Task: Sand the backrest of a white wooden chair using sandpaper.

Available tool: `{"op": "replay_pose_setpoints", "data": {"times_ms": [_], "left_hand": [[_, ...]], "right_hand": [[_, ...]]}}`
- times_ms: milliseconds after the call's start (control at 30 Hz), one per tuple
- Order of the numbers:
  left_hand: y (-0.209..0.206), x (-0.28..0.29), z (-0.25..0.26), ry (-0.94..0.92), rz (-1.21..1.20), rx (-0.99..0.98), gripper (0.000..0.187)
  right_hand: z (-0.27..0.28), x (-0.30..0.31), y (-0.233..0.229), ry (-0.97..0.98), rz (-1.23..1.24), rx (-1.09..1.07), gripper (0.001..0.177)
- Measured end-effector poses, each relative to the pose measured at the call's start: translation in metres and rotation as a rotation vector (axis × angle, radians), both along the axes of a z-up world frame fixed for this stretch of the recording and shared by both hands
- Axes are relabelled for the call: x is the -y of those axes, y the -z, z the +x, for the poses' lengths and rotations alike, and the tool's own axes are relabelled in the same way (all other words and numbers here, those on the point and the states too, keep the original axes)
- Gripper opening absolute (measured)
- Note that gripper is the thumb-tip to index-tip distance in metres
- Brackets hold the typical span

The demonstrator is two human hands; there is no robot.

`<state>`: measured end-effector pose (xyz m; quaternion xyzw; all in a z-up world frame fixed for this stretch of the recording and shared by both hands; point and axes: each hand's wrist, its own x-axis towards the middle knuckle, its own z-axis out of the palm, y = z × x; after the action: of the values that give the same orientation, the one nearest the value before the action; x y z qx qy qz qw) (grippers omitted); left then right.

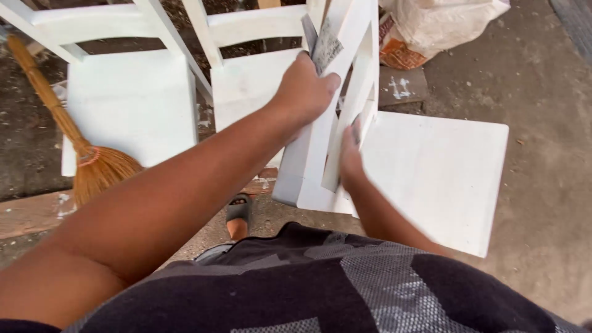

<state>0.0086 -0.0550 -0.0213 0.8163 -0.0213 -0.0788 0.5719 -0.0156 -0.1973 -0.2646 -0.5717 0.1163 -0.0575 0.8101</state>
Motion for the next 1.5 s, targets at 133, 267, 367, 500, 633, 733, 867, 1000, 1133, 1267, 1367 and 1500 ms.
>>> {"op": "replay_pose_setpoints", "data": {"times_ms": [133,267,367,500,633,733,867,1000,1133,1267,1367,1500], "left_hand": [[-0.018,0.009,-0.003,0.006,-0.021,-0.045,0.047],[-0.003,0.019,-0.001,0.01,0.02,0.007,0.051],[-0.004,0.026,-0.001,0.037,-0.065,-0.014,0.051],[-0.005,0.028,-0.009,0.064,-0.109,0.011,0.051],[-0.011,0.029,-0.006,0.073,-0.142,-0.053,0.051],[-0.003,0.032,-0.01,0.089,-0.104,-0.068,0.053],[0.0,0.028,-0.006,0.104,-0.144,-0.007,0.051],[0.006,0.013,-0.002,0.102,-0.065,0.069,0.051],[-0.007,0.001,0.0,0.067,-0.081,-0.014,0.049],[0.014,-0.01,0.009,0.041,-0.052,0.066,0.049],[-0.004,-0.007,-0.003,0.031,-0.044,0.0,0.048],[0.0,-0.005,0.003,0.027,0.002,0.016,0.051]], "right_hand": [[-0.022,-0.005,0.004,-0.004,-0.487,-0.052,0.077],[0.015,-0.003,-0.092,0.016,-1.166,-0.03,0.108],[0.033,0.008,-0.116,-0.065,-1.358,-0.185,0.071],[-0.01,0.021,-0.064,-0.164,-1.64,-0.078,0.078],[-0.074,0.034,-0.069,-0.449,-1.383,0.14,0.073],[-0.078,0.058,-0.076,-0.564,-1.354,0.204,0.071],[0.0,0.094,-0.045,-0.499,-1.467,0.384,0.061],[0.066,0.079,-0.091,-0.427,-1.57,0.299,0.063],[0.035,0.046,-0.099,-0.443,-1.621,0.17,0.059],[-0.056,0.039,-0.027,-0.542,-1.555,0.61,0.044],[-0.075,0.046,-0.075,-0.725,-1.074,0.4,0.038],[0.006,0.055,-0.101,-0.738,-1.218,0.298,0.055]]}}
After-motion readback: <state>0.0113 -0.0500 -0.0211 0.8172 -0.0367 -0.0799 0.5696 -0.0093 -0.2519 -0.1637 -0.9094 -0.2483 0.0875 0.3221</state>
